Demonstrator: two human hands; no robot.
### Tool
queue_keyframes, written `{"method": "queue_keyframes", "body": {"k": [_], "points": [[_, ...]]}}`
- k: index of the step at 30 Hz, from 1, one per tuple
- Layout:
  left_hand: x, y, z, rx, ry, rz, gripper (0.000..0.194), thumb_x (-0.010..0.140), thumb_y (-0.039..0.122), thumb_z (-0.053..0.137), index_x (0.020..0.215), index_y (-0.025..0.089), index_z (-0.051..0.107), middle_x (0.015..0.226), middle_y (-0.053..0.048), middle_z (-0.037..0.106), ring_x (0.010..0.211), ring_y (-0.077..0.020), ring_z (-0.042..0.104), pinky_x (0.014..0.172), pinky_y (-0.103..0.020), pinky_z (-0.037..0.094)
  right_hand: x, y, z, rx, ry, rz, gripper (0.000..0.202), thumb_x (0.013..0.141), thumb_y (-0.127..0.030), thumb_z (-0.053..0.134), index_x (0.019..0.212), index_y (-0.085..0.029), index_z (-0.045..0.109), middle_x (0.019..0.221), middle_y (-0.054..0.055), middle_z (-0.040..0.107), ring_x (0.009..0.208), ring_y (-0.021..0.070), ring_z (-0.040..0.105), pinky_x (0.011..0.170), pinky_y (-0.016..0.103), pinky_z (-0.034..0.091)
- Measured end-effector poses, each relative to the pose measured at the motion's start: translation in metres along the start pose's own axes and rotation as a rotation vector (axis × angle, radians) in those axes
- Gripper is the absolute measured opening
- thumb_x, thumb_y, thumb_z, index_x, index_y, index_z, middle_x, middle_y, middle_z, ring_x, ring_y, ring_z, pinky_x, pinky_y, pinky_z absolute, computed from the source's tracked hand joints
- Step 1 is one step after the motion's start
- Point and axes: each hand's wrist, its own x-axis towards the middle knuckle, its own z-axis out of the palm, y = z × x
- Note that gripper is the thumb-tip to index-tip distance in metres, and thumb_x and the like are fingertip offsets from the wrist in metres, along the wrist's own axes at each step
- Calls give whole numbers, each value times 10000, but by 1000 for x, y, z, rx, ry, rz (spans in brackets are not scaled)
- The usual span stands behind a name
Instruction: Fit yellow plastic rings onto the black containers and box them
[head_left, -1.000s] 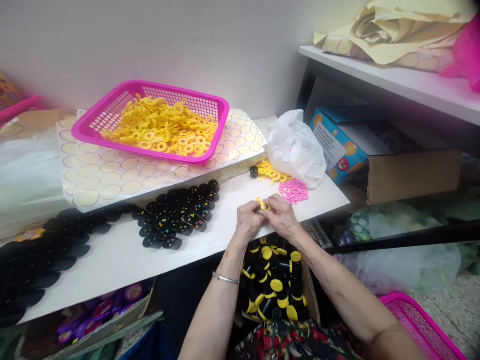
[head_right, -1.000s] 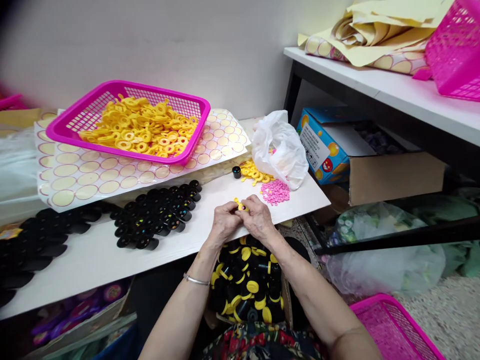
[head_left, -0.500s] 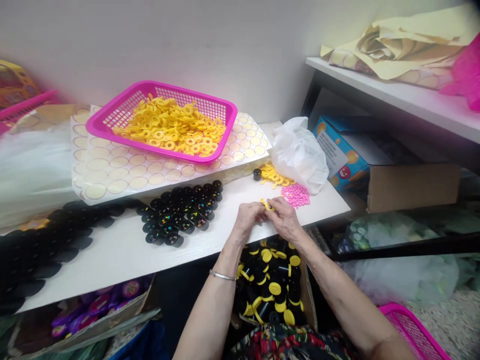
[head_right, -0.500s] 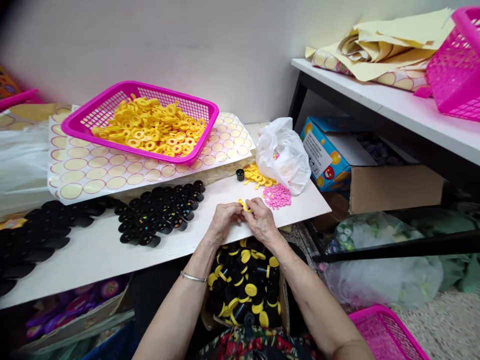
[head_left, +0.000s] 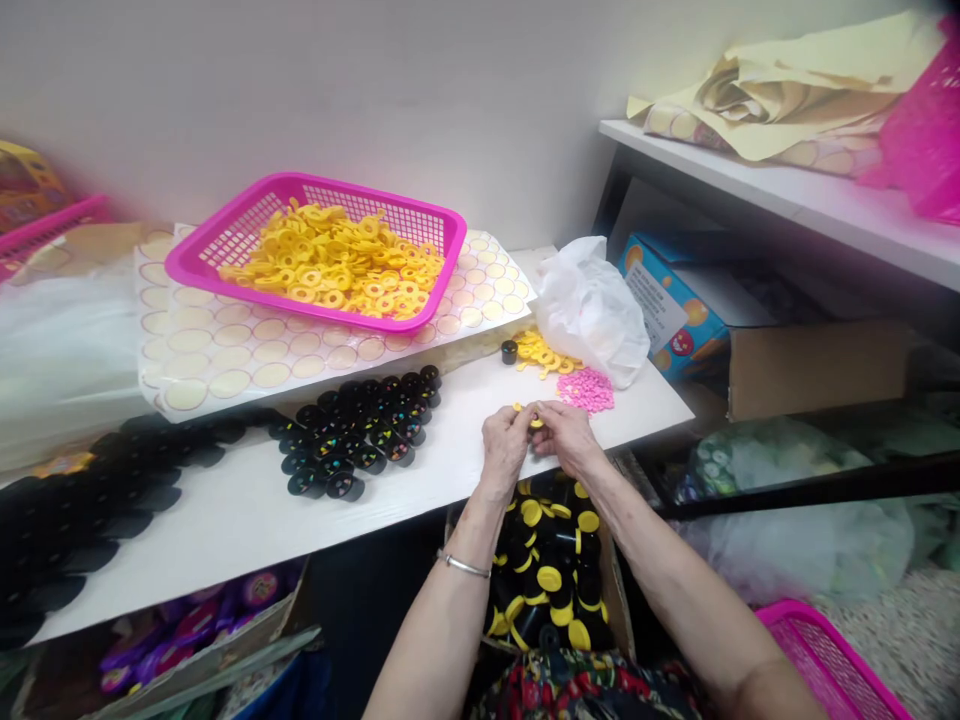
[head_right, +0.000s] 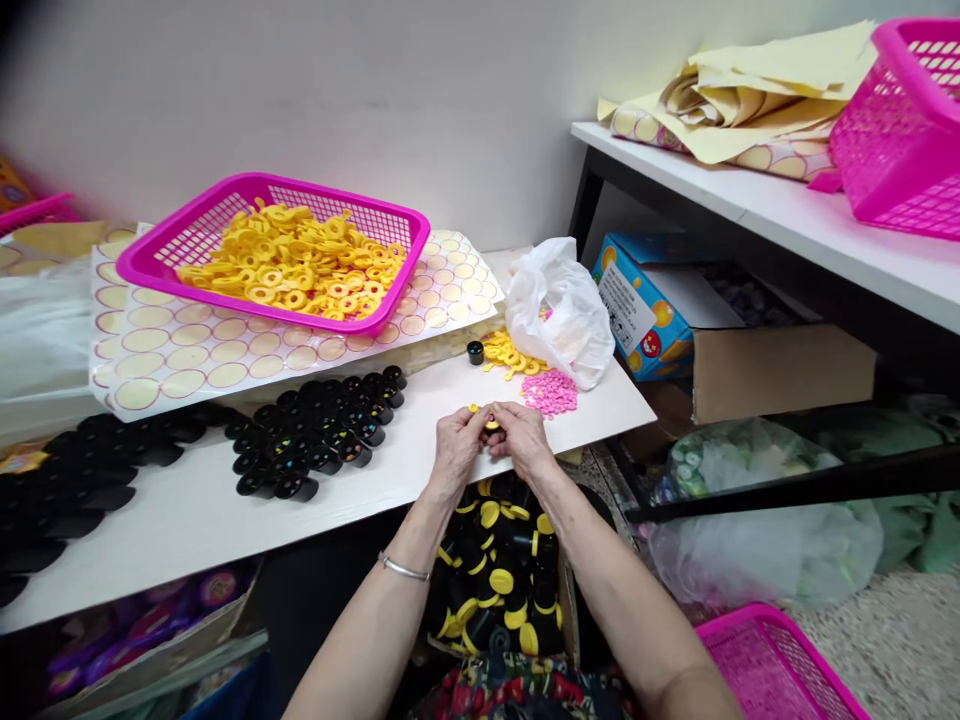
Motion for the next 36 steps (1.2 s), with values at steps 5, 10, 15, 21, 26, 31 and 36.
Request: {"method": "queue_keyframes", "body": {"k": [5, 10, 15, 21, 26, 31, 36], "points": [[1, -8, 6, 14, 78, 29, 284, 703, 381, 597, 570, 133, 558, 518, 35, 494, 507, -75, 417, 484, -198, 319, 8, 4, -1, -4, 7, 29, 198, 714, -319, 640, 721, -130, 579, 476, -11, 563, 334, 82, 505, 331, 199, 472], [6, -14, 7, 55, 108, 15, 313, 690, 403, 616, 539, 136, 553, 488, 40, 462, 504, -79, 400, 481, -204, 297, 14, 7, 0, -85, 81, -7, 208, 679, -306, 656, 634, -144, 533, 404, -24, 516, 297, 96, 492, 268, 175, 400], [1, -5, 0, 93, 6, 93, 325, 728, 425, 590, 584, 133, 588, 547, 31, 476, 554, -85, 425, 523, -208, 323, 11, 11, 1, -28, 52, -80, 233, 662, -360, 642, 636, -168, 511, 454, -35, 531, 351, 94, 505, 330, 202, 427], [-24, -2, -10, 57, -182, 194, 304, 497, 271, 790, 740, 149, 653, 720, 20, 523, 703, -112, 486, 637, -217, 396, -28, 10, -2, 174, 30, -110, 240, 584, -289, 703, 649, -166, 508, 597, -36, 566, 524, 93, 541, 457, 205, 439], [-62, 4, -15, 16, -223, 195, 322, 490, 252, 801, 780, 168, 689, 812, -14, 546, 834, -163, 514, 768, -284, 431, -75, 5, -24, 126, -129, 78, 275, 715, -427, 633, 782, -185, 522, 658, -14, 596, 467, 108, 543, 404, 230, 428], [-94, 17, -19, 46, -523, 270, 330, 533, 234, 799, 853, 204, 721, 868, -42, 576, 956, -198, 491, 911, -340, 386, -90, 3, -53, 31, -149, 101, 389, 732, -518, 617, 689, -134, 572, 575, -4, 559, 446, 79, 491, 385, 187, 372], [-115, 15, -19, 167, -607, 275, 448, 586, 229, 770, 1026, 246, 685, 1098, -66, 555, 1135, -237, 431, 1015, -400, 317, -109, 6, -70, 119, -464, 174, 478, 650, -556, 680, 806, -107, 629, 725, 34, 618, 623, 115, 564, 529, 227, 476]]}}
